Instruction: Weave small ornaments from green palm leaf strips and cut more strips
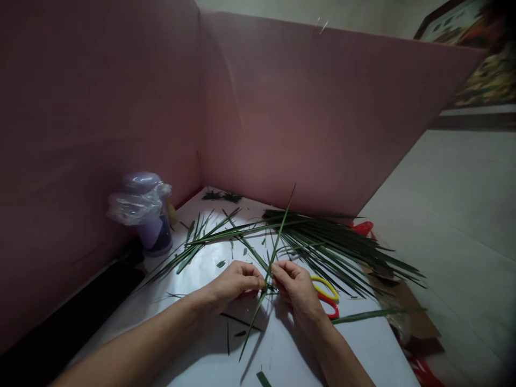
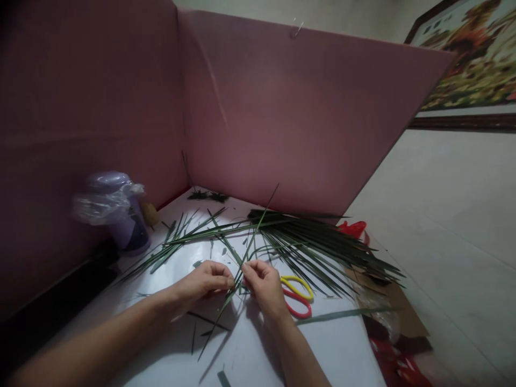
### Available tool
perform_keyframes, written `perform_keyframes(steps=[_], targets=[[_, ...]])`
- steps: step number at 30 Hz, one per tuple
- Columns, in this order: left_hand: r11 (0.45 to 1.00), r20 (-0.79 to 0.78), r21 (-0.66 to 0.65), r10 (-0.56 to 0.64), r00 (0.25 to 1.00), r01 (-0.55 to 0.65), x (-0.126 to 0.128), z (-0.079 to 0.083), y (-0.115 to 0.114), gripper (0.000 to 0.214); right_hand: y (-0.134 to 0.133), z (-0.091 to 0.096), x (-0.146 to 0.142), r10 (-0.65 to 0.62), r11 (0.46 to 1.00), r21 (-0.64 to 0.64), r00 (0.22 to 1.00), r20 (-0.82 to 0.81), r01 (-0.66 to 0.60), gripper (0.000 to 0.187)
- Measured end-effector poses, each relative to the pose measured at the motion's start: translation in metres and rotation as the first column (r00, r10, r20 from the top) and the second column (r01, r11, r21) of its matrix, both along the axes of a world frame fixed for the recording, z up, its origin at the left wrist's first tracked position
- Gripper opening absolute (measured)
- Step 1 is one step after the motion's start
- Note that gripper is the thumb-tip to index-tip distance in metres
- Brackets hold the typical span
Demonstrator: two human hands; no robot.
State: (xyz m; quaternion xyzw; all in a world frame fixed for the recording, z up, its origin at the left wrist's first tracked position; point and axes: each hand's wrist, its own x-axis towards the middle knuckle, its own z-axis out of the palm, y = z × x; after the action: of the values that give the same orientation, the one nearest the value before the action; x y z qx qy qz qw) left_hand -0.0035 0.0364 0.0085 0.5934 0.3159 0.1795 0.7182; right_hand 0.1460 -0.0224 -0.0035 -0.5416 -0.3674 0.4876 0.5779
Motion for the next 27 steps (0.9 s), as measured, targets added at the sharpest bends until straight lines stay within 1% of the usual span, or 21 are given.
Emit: perform_keyframes(steps=[3, 8, 10, 13, 17, 21, 27], targets=[[1.000, 0.018, 0.019, 0.012, 1.000, -0.012, -0.0006, -0.0005, -0.0006, 0.024, -0.0012, 0.0000, -0.0039, 0.013, 1.000, -0.021, 0.999, 0.038, -0.013, 0.026], [0.999, 0.026, 0.048, 0.019, 0.999, -0.020, -0.0013, 0.0007, -0.0017, 0.030, -0.0005, -0.0026, -0.0031, 0.064, 0.998, 0.022, 0.994, 0.089, -0.067, 0.024], [0.999, 0.021, 0.036, 0.009, 1.000, -0.010, -0.0015, 0.0011, -0.0019, 0.030, -0.0004, -0.0032, -0.0028, 0.058, 0.998, 0.032, 0.994, 0.098, -0.061, 0.024], [1.000, 0.033, 0.009, -0.010, 0.999, 0.010, -0.0017, 0.0016, -0.0024, 0.026, -0.0008, -0.0025, -0.0034, 0.049, 0.999, 0.014, 0.996, 0.079, -0.050, 0.024], [1.000, 0.043, -0.001, -0.004, 0.999, 0.004, -0.0016, 0.0026, -0.0028, 0.023, -0.0018, -0.0003, -0.0043, 0.038, 0.999, -0.007, 0.996, 0.085, -0.038, 0.024], [1.000, 0.026, 0.007, -0.006, 1.000, 0.006, -0.0018, 0.0054, -0.0036, 0.022, -0.0019, 0.0001, -0.0044, 0.024, 1.000, 0.015, 0.992, 0.123, -0.026, 0.023], [1.000, -0.030, 0.028, 0.009, 1.000, -0.008, -0.0020, 0.0062, -0.0050, 0.024, -0.0023, -0.0021, -0.0042, 0.043, 0.996, 0.067, 0.987, 0.157, -0.054, 0.023]])
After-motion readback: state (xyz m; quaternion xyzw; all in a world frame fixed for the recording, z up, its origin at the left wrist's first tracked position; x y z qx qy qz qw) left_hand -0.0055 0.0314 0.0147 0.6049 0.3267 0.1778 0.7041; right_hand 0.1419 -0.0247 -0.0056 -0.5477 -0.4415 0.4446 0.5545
